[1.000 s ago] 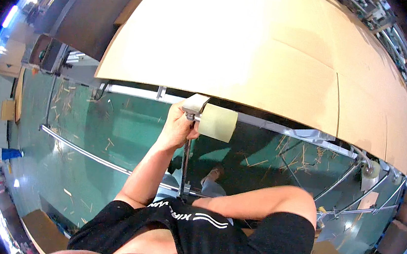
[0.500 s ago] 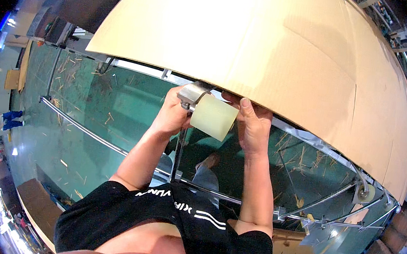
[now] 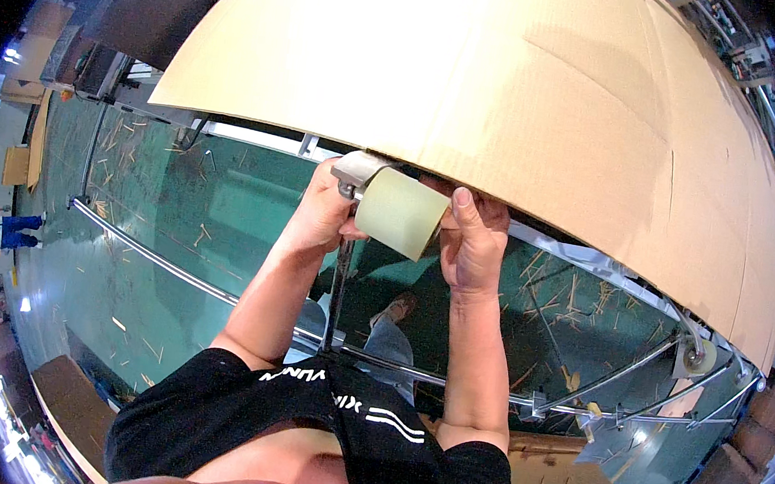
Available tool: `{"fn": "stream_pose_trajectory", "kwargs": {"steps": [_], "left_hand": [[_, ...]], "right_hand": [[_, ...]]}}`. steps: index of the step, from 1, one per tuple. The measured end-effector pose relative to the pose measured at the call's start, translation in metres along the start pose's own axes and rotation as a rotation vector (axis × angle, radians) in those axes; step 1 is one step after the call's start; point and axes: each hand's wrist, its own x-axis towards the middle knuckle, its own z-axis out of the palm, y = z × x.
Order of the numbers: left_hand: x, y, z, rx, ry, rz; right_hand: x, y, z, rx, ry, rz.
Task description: The person places a large sheet of cardboard onto a metal conveyor frame. They then use a wrench to tighten bolts on the metal structure, moving around the machine to secure various parts.
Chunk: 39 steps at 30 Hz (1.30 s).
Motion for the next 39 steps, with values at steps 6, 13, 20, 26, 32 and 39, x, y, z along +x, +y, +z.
{"fn": "stream_pose_trajectory", "kwargs": {"steps": [6, 13, 20, 26, 32, 39], "left_hand": [[0.003, 0.001, 0.01, 0.255, 0.17, 0.12], [0.007, 0.009, 0.014, 0.097, 0.096, 0.063], [0.009, 0.001, 0.008, 0.114, 0.037, 0.053], [0.011, -0.005, 0.009, 0.248, 0.063, 0.079], [0.004, -0.005, 0.016, 0.356, 0.171, 0.163], [0.004, 0.003, 0.0, 0.009, -0.12, 0.034]], "right_hand": [[0.005, 0.003, -0.02, 0.114, -0.041, 0.009], [-0.002, -0.01, 0.004, 0.173, -0.129, 0.045], [-0.026, -0.003, 0.003, -0.307, -0.048, -0.05], [-0.144, 0.03, -0.072, -0.992, 0.018, -0.005], [-0.267, 0.054, -0.115, -1.517, 0.019, 0.257], [-0.31, 0.06, -0.096, -1.615, -0.034, 0.014]]}}
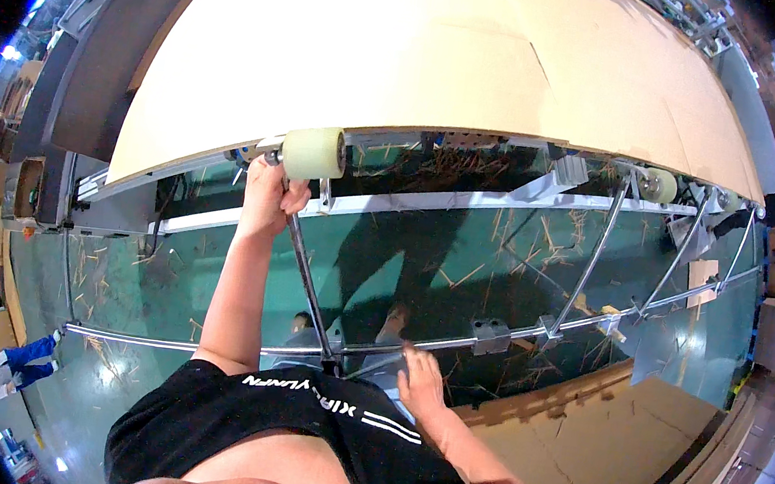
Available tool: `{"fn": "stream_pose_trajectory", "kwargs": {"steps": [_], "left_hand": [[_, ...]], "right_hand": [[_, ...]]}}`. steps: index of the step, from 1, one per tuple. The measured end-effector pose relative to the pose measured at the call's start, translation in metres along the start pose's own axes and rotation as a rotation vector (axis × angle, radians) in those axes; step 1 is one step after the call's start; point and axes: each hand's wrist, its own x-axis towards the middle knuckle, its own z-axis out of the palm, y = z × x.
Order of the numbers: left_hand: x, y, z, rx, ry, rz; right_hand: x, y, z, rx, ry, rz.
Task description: The person places a large sheet of cardboard onto a metal conveyor frame. They then use a wrench to tighten bolts on the metal structure, moving around the machine to secure various parts.
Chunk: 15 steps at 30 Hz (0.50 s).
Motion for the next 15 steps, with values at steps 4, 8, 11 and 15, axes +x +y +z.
{"fn": "stream_pose_trajectory", "kwargs": {"steps": [4, 8, 11, 15], "left_hand": [[0.001, -0.003, 0.004, 0.04, 0.013, 0.027], [0.002, -0.005, 0.002, 0.084, -0.016, 0.046], [0.006, -0.01, -0.002, 0.091, -0.061, 0.055], [0.007, -0.011, -0.001, 0.075, -0.07, 0.041]], "right_hand": [[0.021, -0.046, -0.016, -0.245, 0.083, -0.162], [0.018, -0.036, 0.024, -0.449, -0.063, -0.272], [0.019, -0.03, 0.035, -0.437, -0.055, -0.229], [0.017, -0.041, 0.032, -0.46, 0.078, -0.26]]}}
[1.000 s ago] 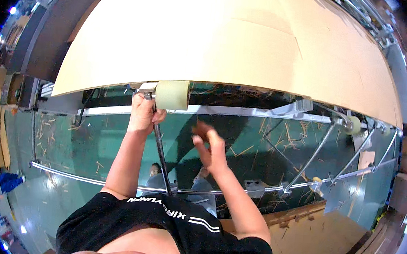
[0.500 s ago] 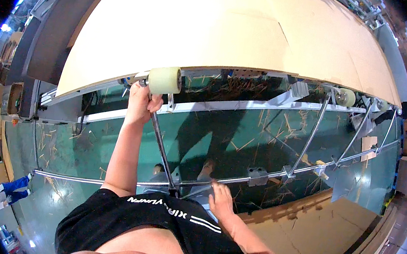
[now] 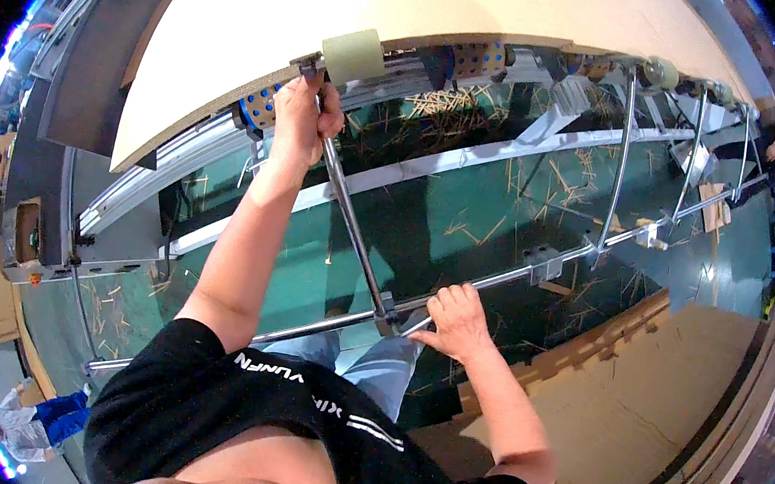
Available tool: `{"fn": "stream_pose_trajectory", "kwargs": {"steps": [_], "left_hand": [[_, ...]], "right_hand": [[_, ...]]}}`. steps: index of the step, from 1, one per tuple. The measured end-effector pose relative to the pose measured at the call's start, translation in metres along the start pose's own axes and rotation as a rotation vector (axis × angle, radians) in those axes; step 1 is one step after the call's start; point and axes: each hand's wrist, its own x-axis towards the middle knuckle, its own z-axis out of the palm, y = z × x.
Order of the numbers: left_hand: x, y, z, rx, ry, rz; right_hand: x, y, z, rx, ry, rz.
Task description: The person places a large sheet of cardboard onto a metal conveyor frame. They then use a wrench to tighten bolts on the metal structure, moving around the machine to secure various parts.
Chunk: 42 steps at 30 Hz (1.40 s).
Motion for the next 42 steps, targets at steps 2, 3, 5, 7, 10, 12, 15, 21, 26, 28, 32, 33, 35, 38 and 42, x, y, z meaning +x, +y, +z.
{"fn": "stream_pose_trajectory", "kwargs": {"steps": [2, 3, 5, 7, 10, 12, 15, 21, 26, 28, 32, 33, 35, 38, 42], "left_hand": [[0.001, -0.002, -0.006, 0.008, -0.037, 0.025], [0.0, 0.003, -0.002, -0.001, -0.013, 0.04], [-0.002, 0.005, 0.002, 0.005, 0.017, 0.006], [-0.004, 0.006, 0.006, 0.041, 0.049, 0.024], [-0.003, 0.002, 0.013, 0.243, 0.22, 0.098], [0.0, -0.001, 0.013, 0.434, 0.32, 0.188], [-0.006, 0.005, 0.015, 0.298, 0.249, 0.089], [-0.008, 0.007, -0.002, -0.158, -0.069, -0.073], [-0.006, -0.001, 0.009, 0.258, 0.234, 0.109], [-0.003, -0.004, 0.01, 0.364, 0.312, 0.164], [-0.012, 0.005, 0.01, 0.101, 0.12, 0.047], [-0.012, 0.003, 0.006, 0.011, 0.058, 0.014], [-0.009, 0.001, 0.003, 0.001, 0.039, -0.002], [-0.006, -0.005, -0.011, -0.006, -0.089, 0.076], [-0.002, -0.003, -0.007, 0.187, -0.003, 0.089]], "right_hand": [[-0.004, 0.001, 0.001, -0.007, -0.005, 0.002], [-0.003, 0.002, 0.001, -0.021, -0.024, 0.009], [-0.007, 0.001, 0.009, -0.02, 0.102, -0.013], [-0.009, 0.002, 0.014, 0.002, 0.206, -0.045], [-0.009, 0.001, 0.018, -0.003, 0.223, -0.052], [-0.009, -0.001, 0.018, 0.007, 0.224, -0.049], [-0.007, -0.001, 0.016, 0.023, 0.251, -0.071], [-0.01, -0.003, 0.018, 0.014, 0.247, -0.069], [-0.007, -0.002, 0.021, 0.016, 0.282, -0.097], [-0.009, -0.002, 0.022, 0.01, 0.293, -0.093], [-0.012, 0.0, 0.022, 0.002, 0.316, -0.09], [-0.013, 0.0, 0.024, 0.001, 0.327, -0.096], [-0.014, 0.002, 0.028, -0.002, 0.349, -0.101], [-0.016, 0.002, 0.032, -0.022, 0.382, -0.111], [-0.017, 0.002, 0.037, -0.038, 0.425, -0.086]]}}
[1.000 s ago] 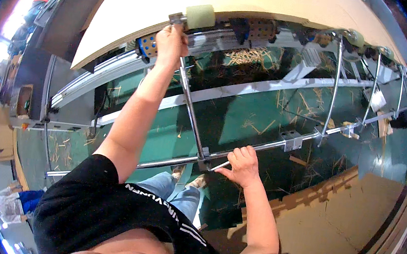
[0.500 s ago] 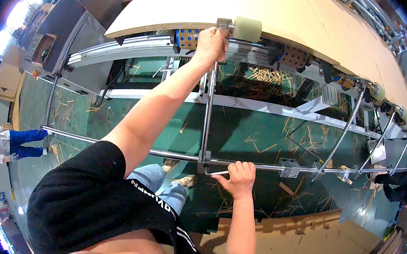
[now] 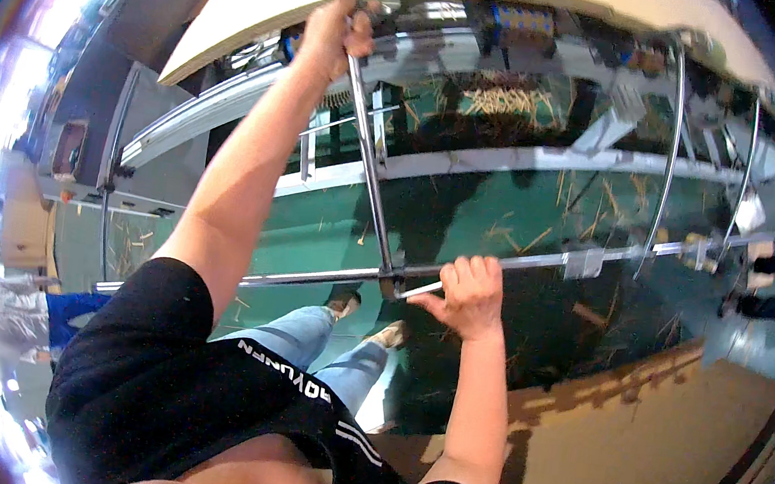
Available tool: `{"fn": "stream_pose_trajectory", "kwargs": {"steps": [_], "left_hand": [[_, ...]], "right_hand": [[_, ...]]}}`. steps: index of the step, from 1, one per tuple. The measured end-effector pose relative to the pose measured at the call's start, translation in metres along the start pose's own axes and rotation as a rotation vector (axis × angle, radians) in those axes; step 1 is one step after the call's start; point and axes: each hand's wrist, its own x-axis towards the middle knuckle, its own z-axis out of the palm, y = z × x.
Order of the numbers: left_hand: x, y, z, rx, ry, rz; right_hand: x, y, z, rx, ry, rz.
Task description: The person places a large sheet of cardboard onto a metal conveyor frame. They then use a wrench to tighten bolts on the metal structure, moving around the machine to secure various parts.
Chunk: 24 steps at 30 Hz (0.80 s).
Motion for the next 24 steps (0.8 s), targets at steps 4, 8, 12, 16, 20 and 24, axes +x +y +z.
{"fn": "stream_pose_trajectory", "kwargs": {"steps": [4, 8, 12, 16, 20, 24], "left_hand": [[0.018, -0.015, -0.013, -0.044, -0.087, 0.015], [0.025, -0.011, -0.012, -0.024, -0.112, 0.016], [0.049, -0.016, -0.003, -0.046, -0.108, 0.156], [0.085, -0.018, -0.015, -0.184, -0.309, 0.081], [0.036, -0.008, 0.001, -0.046, -0.108, 0.12], [0.009, -0.007, 0.006, 0.012, -0.062, 0.135]], "right_hand": [[-0.027, -0.009, 0.018, -0.1, 0.138, 0.095], [-0.056, -0.032, 0.037, -0.144, 0.257, 0.341], [-0.071, -0.077, 0.06, -0.242, 0.364, 0.7], [-0.066, -0.125, 0.086, -0.258, 0.457, 1.093], [-0.049, -0.155, 0.082, -0.21, 0.44, 1.319], [-0.055, -0.152, 0.079, -0.189, 0.367, 1.368]]}}
